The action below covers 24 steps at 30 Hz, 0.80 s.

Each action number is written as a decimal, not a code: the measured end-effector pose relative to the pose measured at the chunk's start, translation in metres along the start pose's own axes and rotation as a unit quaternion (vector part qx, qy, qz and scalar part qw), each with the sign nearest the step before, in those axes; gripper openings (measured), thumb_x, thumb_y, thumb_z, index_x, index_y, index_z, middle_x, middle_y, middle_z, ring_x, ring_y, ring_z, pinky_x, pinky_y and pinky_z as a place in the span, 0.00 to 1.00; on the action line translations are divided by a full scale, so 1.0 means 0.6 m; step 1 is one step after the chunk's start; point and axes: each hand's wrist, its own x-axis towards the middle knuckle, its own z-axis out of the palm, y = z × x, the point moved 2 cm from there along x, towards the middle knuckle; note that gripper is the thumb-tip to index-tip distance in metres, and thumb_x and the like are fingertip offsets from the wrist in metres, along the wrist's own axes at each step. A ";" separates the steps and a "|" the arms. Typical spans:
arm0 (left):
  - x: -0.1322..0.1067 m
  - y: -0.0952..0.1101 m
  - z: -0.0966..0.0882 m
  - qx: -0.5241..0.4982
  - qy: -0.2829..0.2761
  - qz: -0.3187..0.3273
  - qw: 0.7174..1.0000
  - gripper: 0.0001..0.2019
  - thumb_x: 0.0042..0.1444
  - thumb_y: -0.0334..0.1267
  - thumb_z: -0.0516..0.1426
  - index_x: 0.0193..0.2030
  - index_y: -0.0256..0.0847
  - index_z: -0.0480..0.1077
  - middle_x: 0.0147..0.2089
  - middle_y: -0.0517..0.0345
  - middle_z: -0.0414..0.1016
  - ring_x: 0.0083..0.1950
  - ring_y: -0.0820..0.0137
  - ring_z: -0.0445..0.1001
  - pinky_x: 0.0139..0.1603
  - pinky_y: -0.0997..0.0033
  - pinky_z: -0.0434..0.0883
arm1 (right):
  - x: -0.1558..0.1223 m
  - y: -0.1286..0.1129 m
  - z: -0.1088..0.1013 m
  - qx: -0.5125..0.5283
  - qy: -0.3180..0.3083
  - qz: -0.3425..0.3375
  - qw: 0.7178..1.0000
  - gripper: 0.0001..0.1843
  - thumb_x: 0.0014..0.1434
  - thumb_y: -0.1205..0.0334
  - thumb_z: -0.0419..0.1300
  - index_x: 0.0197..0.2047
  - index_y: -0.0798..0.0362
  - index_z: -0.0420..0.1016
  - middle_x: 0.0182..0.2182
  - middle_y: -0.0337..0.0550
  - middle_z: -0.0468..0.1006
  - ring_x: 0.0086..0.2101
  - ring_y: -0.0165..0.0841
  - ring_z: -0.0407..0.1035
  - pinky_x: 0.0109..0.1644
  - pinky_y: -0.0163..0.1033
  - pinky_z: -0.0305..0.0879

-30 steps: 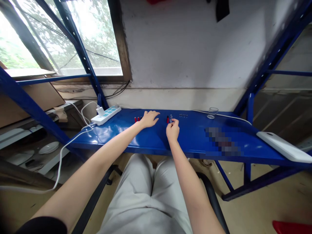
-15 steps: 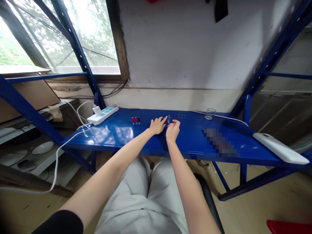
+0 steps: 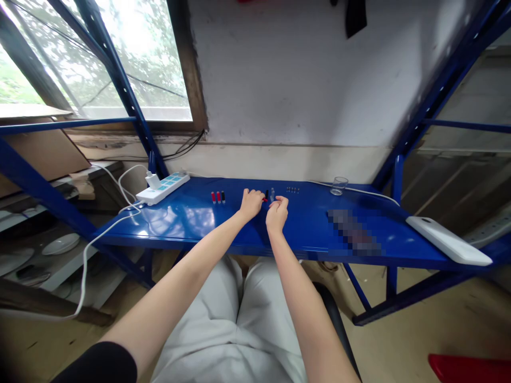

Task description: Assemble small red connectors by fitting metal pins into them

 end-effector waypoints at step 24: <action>-0.118 -0.066 -0.038 -0.384 0.222 -0.242 0.863 0.08 0.53 0.41 0.55 0.33 0.39 0.70 0.31 0.57 0.73 0.32 0.74 0.70 0.35 0.75 0.68 | 0.083 0.063 0.038 -0.301 -0.107 0.036 0.947 0.12 0.46 0.60 0.59 0.34 0.57 0.75 0.40 0.56 0.73 0.45 0.48 0.64 0.47 0.51 0.57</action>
